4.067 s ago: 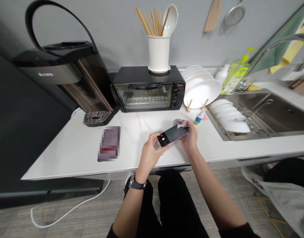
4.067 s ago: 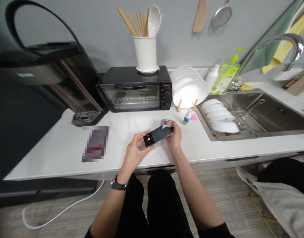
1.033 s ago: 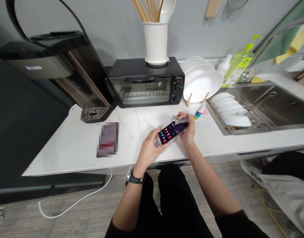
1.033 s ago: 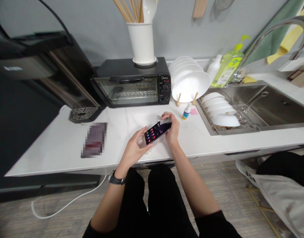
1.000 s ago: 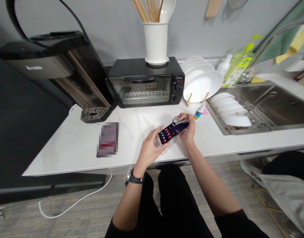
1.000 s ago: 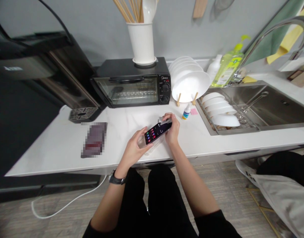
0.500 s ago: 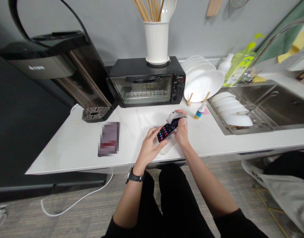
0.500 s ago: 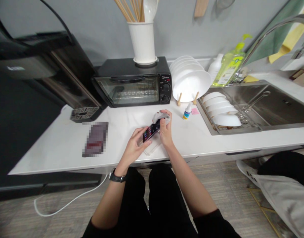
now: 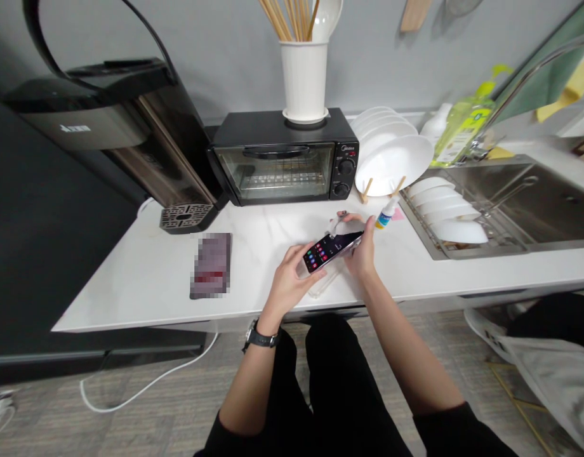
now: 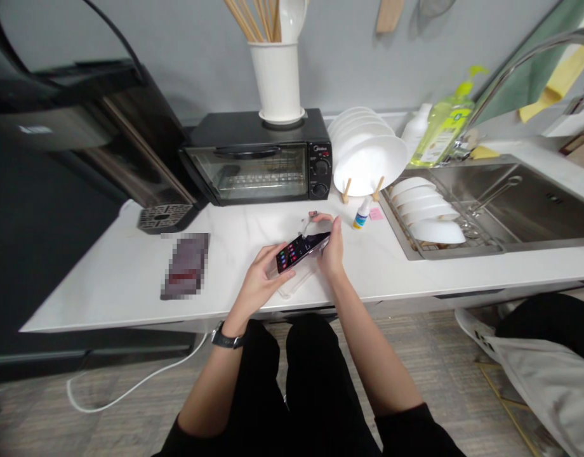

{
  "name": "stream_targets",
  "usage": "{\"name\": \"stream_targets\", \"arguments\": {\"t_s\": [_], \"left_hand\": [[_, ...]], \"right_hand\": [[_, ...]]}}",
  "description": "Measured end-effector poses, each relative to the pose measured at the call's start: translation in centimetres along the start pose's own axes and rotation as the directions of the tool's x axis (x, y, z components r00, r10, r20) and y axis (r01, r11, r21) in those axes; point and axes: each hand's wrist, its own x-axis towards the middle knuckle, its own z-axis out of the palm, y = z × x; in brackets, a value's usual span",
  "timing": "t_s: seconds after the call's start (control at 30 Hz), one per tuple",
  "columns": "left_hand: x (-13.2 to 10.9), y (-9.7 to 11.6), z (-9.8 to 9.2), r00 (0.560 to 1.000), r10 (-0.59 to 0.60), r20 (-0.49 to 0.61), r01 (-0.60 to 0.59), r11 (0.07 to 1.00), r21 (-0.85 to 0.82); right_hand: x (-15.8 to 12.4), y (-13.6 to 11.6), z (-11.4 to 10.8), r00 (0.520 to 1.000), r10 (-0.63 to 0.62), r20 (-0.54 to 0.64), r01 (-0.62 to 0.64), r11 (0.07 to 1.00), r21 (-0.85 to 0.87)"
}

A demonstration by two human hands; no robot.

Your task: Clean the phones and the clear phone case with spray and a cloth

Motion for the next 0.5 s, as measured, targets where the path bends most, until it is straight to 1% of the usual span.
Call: {"name": "stream_targets", "arguments": {"t_s": [0.07, 0.13, 0.17, 0.23, 0.3, 0.37, 0.43, 0.5], "left_hand": [[0.0, -0.2, 0.1, 1.000, 0.007, 0.008, -0.007, 1.000, 0.017], [0.0, -0.3, 0.1, 1.000, 0.024, 0.008, -0.024, 1.000, 0.011], [0.0, -0.4, 0.0, 0.999, 0.032, 0.005, -0.032, 0.999, 0.001], [0.1, -0.5, -0.1, 0.999, 0.044, 0.001, -0.044, 0.999, -0.024], [0.1, -0.6, -0.2, 0.999, 0.049, 0.002, -0.049, 0.998, -0.050], [0.1, -0.6, -0.3, 0.998, 0.055, 0.007, -0.054, 0.996, -0.069], [0.1, -0.5, -0.3, 0.998, 0.060, 0.016, -0.058, 0.995, -0.082], [0.1, -0.5, -0.4, 0.998, 0.064, 0.028, -0.061, 0.994, -0.092]], "right_hand": [[-0.1, 0.3, 0.6, 1.000, 0.015, -0.028, -0.013, 0.998, 0.067], [-0.9, 0.8, 1.2, 0.999, -0.004, -0.047, 0.008, 0.996, 0.086], [-1.4, 1.1, 1.4, 0.998, -0.023, -0.053, 0.025, 0.998, 0.056], [-2.3, 1.6, 1.3, 0.997, -0.058, -0.049, 0.054, 0.995, -0.079], [-2.9, 1.9, 0.6, 0.996, -0.088, 0.012, 0.088, 0.958, -0.272], [-3.0, 1.6, -0.4, 0.985, -0.111, 0.134, 0.159, 0.884, -0.440], [-2.7, 1.0, -1.1, 0.958, -0.143, 0.248, 0.257, 0.808, -0.530], [-2.5, 0.4, -1.6, 0.935, -0.177, 0.306, 0.327, 0.760, -0.562]]}}
